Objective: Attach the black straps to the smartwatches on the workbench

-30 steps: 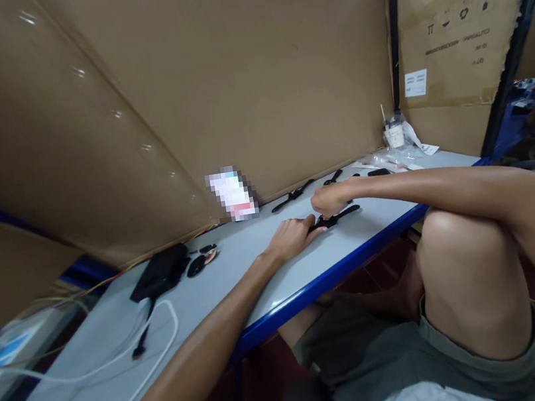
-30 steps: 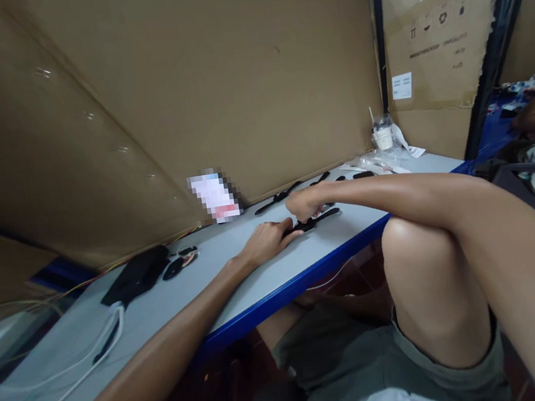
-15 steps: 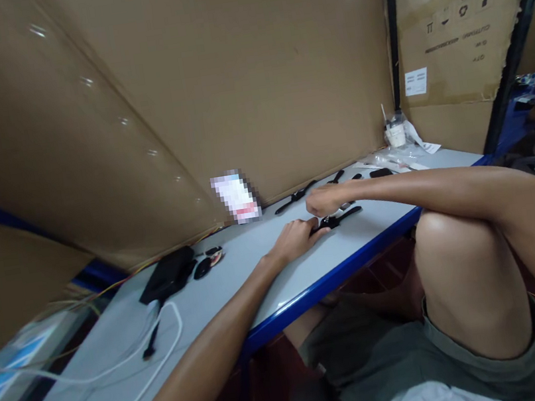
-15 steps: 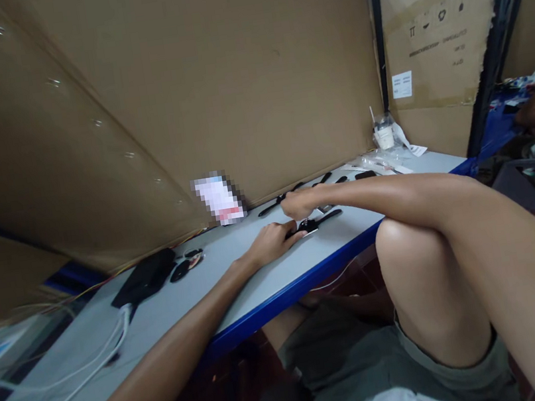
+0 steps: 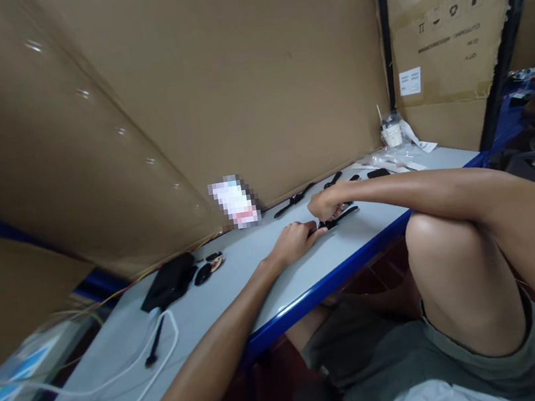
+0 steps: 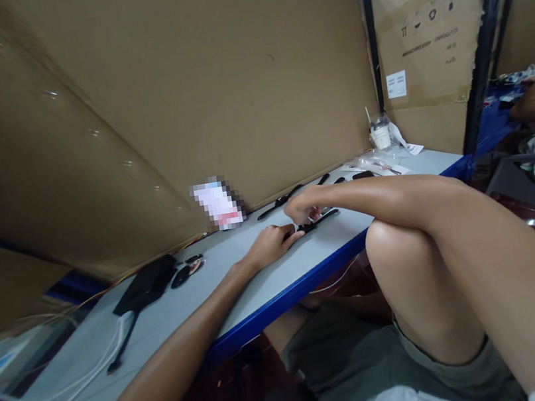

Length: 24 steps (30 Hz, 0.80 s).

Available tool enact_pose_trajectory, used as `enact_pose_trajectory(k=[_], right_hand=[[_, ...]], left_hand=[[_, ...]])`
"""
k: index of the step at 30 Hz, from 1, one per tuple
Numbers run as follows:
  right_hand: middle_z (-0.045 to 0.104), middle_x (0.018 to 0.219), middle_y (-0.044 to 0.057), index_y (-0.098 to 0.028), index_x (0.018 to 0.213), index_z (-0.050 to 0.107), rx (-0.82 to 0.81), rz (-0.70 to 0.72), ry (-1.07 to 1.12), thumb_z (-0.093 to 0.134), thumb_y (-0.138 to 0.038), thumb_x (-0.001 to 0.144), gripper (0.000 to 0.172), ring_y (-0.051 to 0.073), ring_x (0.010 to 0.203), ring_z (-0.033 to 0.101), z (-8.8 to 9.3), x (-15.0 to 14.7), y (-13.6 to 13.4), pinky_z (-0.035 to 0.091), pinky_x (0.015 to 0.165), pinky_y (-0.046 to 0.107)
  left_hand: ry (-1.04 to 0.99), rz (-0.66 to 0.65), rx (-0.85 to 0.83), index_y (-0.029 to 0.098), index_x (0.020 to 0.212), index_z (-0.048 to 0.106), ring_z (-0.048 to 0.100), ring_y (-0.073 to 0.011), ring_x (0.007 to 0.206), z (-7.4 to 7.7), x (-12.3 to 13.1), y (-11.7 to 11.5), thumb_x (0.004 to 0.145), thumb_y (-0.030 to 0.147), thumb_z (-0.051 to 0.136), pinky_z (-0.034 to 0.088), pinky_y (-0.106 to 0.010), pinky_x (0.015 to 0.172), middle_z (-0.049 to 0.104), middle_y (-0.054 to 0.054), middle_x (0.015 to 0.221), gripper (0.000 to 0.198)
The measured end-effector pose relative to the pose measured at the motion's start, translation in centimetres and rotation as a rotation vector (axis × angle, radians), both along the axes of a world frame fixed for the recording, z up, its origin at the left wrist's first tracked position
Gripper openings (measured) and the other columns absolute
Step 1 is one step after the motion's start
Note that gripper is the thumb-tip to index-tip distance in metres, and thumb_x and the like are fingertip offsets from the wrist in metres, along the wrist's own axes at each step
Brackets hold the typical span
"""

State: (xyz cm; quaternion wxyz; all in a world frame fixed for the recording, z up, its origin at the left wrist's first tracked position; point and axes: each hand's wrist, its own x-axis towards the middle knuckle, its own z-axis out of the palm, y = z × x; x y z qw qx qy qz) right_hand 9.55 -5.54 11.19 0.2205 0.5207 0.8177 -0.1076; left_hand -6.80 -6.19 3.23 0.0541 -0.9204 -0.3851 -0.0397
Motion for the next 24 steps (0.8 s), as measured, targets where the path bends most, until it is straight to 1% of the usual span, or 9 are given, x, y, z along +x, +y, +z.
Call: enact_pose_trajectory(k=[3, 6, 10, 12, 17, 21, 24], right_hand=[[0.066, 0.072, 0.008, -0.004, 0.091, 0.072, 0.030, -0.021, 0.037, 0.066, -0.018, 0.085, 0.017, 0.021, 0.068, 0.065, 0.4, 0.0, -0.3, 0.053, 0.065, 0.032], [0.066, 0.071, 0.008, -0.004, 0.089, 0.071, 0.067, -0.029, 0.069, 0.064, -0.019, 0.088, 0.017, 0.019, 0.064, 0.064, 0.6, 0.2, -0.9, 0.053, 0.063, 0.031], [0.066, 0.072, 0.007, -0.006, 0.086, 0.069, 0.019, -0.009, 0.102, 0.064, -0.023, 0.089, 0.018, 0.017, 0.062, 0.064, 0.4, 0.4, -1.4, 0.054, 0.061, 0.030], [0.066, 0.072, 0.007, -0.006, 0.085, 0.069, 0.015, 0.008, 0.109, 0.065, -0.024, 0.088, 0.019, 0.017, 0.063, 0.064, 0.1, 0.4, -1.4, 0.054, 0.061, 0.030], [0.065, 0.070, 0.006, -0.008, 0.081, 0.067, 0.098, 0.037, 0.078, 0.067, -0.023, 0.085, 0.016, 0.018, 0.064, 0.064, -0.6, 0.1, -0.7, 0.053, 0.062, 0.029], [0.065, 0.068, 0.007, -0.009, 0.076, 0.067, 0.081, 0.076, 0.031, 0.069, -0.022, 0.082, 0.014, 0.019, 0.065, 0.065, -0.2, 0.0, -0.8, 0.053, 0.062, 0.029], [0.066, 0.069, 0.008, -0.009, 0.077, 0.068, 0.091, 0.084, 0.038, 0.069, -0.021, 0.081, 0.013, 0.020, 0.065, 0.065, 0.2, -0.1, -1.1, 0.053, 0.062, 0.029]], left_hand=[[-0.008, 0.002, -0.007, 0.020, 0.092, 0.072, 0.071, -0.0267, 0.083, -0.1, -0.1, 0.1, 0.105, 0.063, 0.033, 0.035, -0.032, 0.067, 0.076, -0.012, 0.083, 0.059], [-0.027, -0.007, -0.007, 0.020, 0.090, 0.072, 0.070, -0.0267, 0.081, -0.3, -0.2, 0.3, 0.105, 0.063, 0.034, 0.034, -0.032, 0.066, 0.075, -0.012, 0.080, 0.059], [-0.065, -0.013, -0.027, 0.020, 0.089, 0.073, 0.069, -0.0268, 0.078, -0.5, -0.4, 0.6, 0.104, 0.065, 0.034, 0.033, -0.033, 0.066, 0.074, -0.012, 0.079, 0.062], [-0.075, -0.010, -0.034, 0.020, 0.089, 0.073, 0.069, -0.0268, 0.078, -0.6, -0.4, 0.7, 0.103, 0.067, 0.034, 0.033, -0.033, 0.066, 0.074, -0.012, 0.078, 0.063], [-0.066, -0.011, -0.027, 0.021, 0.089, 0.073, 0.069, -0.0273, 0.077, -0.8, -0.4, 0.9, 0.104, 0.067, 0.030, 0.033, -0.033, 0.066, 0.073, -0.012, 0.077, 0.065], [-0.057, -0.009, -0.018, 0.020, 0.088, 0.073, 0.069, -0.0279, 0.078, -0.9, -0.3, 1.0, 0.104, 0.065, 0.032, 0.034, -0.034, 0.066, 0.074, -0.012, 0.079, 0.063], [-0.051, -0.010, -0.018, 0.020, 0.090, 0.074, 0.069, -0.0275, 0.079, -0.9, -0.2, 0.9, 0.105, 0.063, 0.034, 0.035, -0.034, 0.067, 0.075, -0.012, 0.080, 0.061]])
